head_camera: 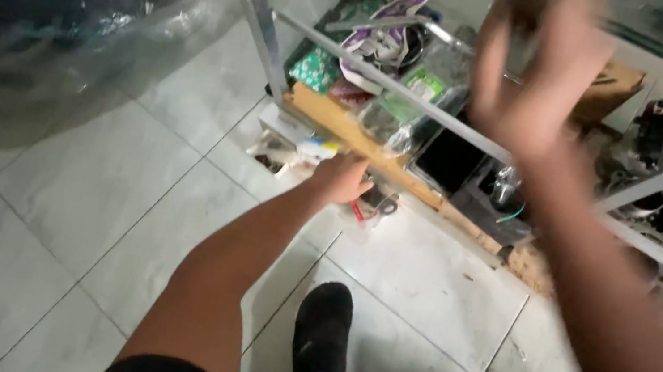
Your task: The person organizes various mechanical parts and accessories on a tiled floor and a glass shelf. They handle a patterned cloth, a small box, a metal handlebar, a clutch basket, and several packaged items, placing them on the shelf or floor.
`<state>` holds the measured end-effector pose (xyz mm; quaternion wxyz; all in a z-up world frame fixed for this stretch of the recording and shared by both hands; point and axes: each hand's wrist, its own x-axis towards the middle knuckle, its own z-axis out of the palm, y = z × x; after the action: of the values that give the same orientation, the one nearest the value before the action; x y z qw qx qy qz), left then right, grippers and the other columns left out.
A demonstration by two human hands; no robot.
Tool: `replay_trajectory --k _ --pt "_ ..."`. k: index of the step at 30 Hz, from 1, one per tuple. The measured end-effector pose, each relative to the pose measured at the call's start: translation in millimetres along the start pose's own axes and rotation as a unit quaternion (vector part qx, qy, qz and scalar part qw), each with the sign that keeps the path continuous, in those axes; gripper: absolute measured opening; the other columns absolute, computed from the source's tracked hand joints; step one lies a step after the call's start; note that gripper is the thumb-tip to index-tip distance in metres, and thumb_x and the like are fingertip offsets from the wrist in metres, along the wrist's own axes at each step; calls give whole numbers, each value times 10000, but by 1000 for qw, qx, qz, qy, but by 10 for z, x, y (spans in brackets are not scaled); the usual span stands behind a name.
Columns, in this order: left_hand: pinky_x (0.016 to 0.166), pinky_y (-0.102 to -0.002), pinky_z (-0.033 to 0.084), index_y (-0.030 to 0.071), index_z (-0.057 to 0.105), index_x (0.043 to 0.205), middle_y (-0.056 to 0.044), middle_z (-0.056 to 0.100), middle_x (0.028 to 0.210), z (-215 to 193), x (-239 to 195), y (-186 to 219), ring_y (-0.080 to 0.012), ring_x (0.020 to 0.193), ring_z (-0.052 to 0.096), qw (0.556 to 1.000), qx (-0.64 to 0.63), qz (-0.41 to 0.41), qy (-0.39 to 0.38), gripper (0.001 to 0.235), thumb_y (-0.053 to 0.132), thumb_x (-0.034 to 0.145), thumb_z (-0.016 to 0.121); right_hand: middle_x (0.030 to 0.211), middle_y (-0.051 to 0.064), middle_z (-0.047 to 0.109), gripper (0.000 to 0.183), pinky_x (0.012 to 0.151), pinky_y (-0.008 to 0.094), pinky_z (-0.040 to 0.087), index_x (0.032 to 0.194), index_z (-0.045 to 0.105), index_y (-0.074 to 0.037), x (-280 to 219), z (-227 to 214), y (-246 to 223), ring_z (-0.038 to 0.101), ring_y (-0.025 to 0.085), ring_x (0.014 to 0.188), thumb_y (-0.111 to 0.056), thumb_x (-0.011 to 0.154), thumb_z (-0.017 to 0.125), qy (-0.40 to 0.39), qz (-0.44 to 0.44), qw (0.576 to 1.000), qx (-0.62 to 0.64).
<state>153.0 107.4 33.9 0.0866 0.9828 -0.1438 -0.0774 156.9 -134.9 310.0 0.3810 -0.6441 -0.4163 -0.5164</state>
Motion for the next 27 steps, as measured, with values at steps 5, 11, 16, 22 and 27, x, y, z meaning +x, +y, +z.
replay_trajectory --k 5,11,16,22,27 --pt "893 -572 589 -12 631 1232 -271 619 1232 611 77 -203 -478 1136 675 979 -164 -114 -48 509 410 947 649 677 63 705 240 639 497 559 780 713 -158 -2775 607 -369 740 312 725 -383 863 702 -191 547 802 -145" --pt "971 -632 546 -76 589 1325 -296 576 1367 621 -84 200 -528 1246 599 974 -117 -153 -120 529 258 916 622 945 225 677 851 548 377 679 1425 492 74 -4269 1095 -358 719 292 696 -506 875 784 -74 865 494 51" --pt "942 -648 549 -125 516 1337 -295 576 1308 1025 32 147 -575 1256 549 976 -117 -159 -86 539 206 917 582 941 91 751 582 803 481 601 1187 694 -80 -4579 1337 -283 718 297 919 -587 904 657 -215 792 570 -44" --pt "990 -623 525 -111 478 1392 -264 536 1354 746 -196 494 -508 1290 535 971 -132 -189 -58 558 228 957 564 939 150 770 578 976 520 533 1045 741 -35 -4228 1347 -490 706 360 1085 -559 886 557 -257 793 547 -80" --pt "1109 -571 426 -35 565 1373 -189 451 1463 599 -283 644 -475 1397 405 971 -108 -200 -74 505 264 965 579 755 128 749 584 900 512 544 965 725 -8 -4410 1320 -476 743 325 962 -571 905 581 -216 804 551 -64"
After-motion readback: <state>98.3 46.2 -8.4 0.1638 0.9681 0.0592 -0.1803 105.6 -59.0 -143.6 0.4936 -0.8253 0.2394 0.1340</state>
